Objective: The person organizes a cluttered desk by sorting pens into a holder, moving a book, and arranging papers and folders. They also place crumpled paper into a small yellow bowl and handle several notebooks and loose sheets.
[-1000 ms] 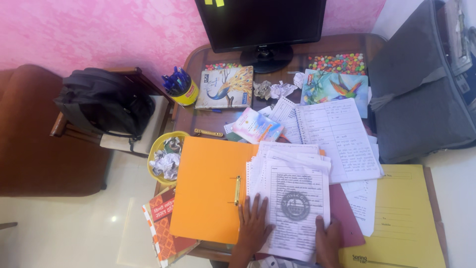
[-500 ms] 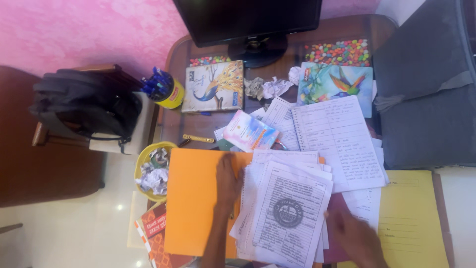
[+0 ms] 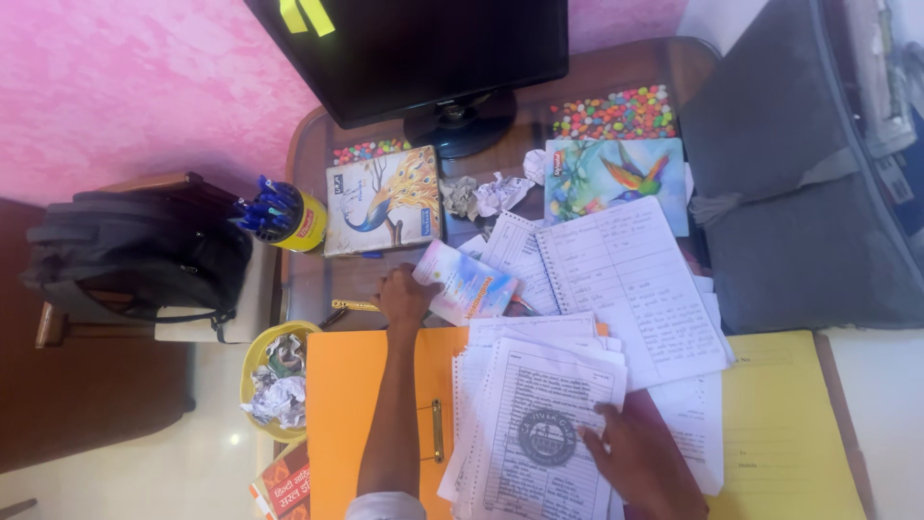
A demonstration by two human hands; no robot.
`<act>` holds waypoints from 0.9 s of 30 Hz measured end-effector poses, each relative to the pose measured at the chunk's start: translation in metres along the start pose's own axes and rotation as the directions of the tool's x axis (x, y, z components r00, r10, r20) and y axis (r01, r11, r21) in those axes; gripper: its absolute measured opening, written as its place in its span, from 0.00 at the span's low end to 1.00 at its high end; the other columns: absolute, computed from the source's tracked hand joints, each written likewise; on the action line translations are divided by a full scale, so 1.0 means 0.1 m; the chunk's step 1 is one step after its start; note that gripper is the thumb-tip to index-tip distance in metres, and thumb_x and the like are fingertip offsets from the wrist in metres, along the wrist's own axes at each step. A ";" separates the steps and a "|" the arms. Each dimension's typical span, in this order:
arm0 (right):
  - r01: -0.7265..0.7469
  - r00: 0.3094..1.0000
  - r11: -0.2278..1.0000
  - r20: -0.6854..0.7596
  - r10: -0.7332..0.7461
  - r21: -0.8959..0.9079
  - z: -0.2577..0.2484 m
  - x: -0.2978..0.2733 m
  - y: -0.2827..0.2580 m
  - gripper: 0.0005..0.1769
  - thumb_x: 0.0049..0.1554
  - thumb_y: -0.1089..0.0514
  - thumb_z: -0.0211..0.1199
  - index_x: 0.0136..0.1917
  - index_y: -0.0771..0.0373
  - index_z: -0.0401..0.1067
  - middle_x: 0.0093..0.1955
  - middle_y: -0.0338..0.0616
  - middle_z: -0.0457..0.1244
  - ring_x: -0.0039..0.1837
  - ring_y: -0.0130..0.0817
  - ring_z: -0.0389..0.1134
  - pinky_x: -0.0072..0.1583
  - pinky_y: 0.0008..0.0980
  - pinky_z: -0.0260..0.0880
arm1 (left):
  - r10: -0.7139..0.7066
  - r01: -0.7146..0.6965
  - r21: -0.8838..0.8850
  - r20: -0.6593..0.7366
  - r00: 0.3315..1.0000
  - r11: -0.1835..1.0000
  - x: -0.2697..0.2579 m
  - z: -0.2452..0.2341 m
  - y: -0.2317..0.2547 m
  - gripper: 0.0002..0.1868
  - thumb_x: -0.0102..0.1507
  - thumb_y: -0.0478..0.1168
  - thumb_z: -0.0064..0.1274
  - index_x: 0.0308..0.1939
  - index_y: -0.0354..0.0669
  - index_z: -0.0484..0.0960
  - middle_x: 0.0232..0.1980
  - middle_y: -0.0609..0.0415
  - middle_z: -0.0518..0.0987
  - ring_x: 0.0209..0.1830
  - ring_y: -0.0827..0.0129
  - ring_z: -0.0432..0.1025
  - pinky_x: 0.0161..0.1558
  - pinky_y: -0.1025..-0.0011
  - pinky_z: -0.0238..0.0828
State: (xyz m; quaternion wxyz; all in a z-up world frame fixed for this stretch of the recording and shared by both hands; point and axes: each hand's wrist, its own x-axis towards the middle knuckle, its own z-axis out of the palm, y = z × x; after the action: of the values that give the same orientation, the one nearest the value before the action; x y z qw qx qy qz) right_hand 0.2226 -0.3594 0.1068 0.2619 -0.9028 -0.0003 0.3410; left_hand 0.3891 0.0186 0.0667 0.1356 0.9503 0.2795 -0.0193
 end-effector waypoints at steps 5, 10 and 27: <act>0.026 0.994 0.996 0.112 -0.016 -0.087 0.64 -0.15 0.44 0.29 0.60 0.37 0.56 0.66 0.54 0.66 0.46 0.42 0.71 0.52 0.38 0.75 0.57 0.41 0.74 | 0.126 -0.110 -0.380 0.017 0.992 0.918 -0.08 -0.07 0.01 0.29 0.52 0.49 0.69 0.51 0.38 0.80 0.48 0.42 0.84 0.49 0.51 0.79 0.52 0.59 0.75; 0.058 0.997 0.991 0.049 -0.052 -0.124 0.77 -0.19 0.68 0.31 0.58 0.36 0.58 0.67 0.55 0.66 0.45 0.42 0.72 0.54 0.37 0.74 0.60 0.40 0.72 | 0.326 -0.463 -0.429 -0.355 0.876 0.776 -0.79 -0.27 0.28 0.21 0.64 0.40 0.60 0.55 0.30 0.73 0.50 0.35 0.78 0.49 0.47 0.73 0.50 0.58 0.70; 0.031 0.993 0.265 0.002 -0.121 0.964 1.27 -0.12 0.47 0.39 0.59 0.59 0.56 0.81 0.63 0.50 0.70 0.54 0.61 0.67 0.46 0.66 0.63 0.49 0.70 | 0.132 0.556 -0.820 0.541 0.831 -0.138 -3.98 0.36 -0.29 0.46 0.61 0.30 0.54 0.78 0.48 0.48 0.72 0.49 0.71 0.71 0.64 0.69 0.68 0.69 0.67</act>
State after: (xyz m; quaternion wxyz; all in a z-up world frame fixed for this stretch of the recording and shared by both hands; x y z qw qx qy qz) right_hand 0.1270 -0.3424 0.0116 0.7701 -0.5460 0.1528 0.2924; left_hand 0.0390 -0.1767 0.0696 0.8431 0.4303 0.3182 -0.0526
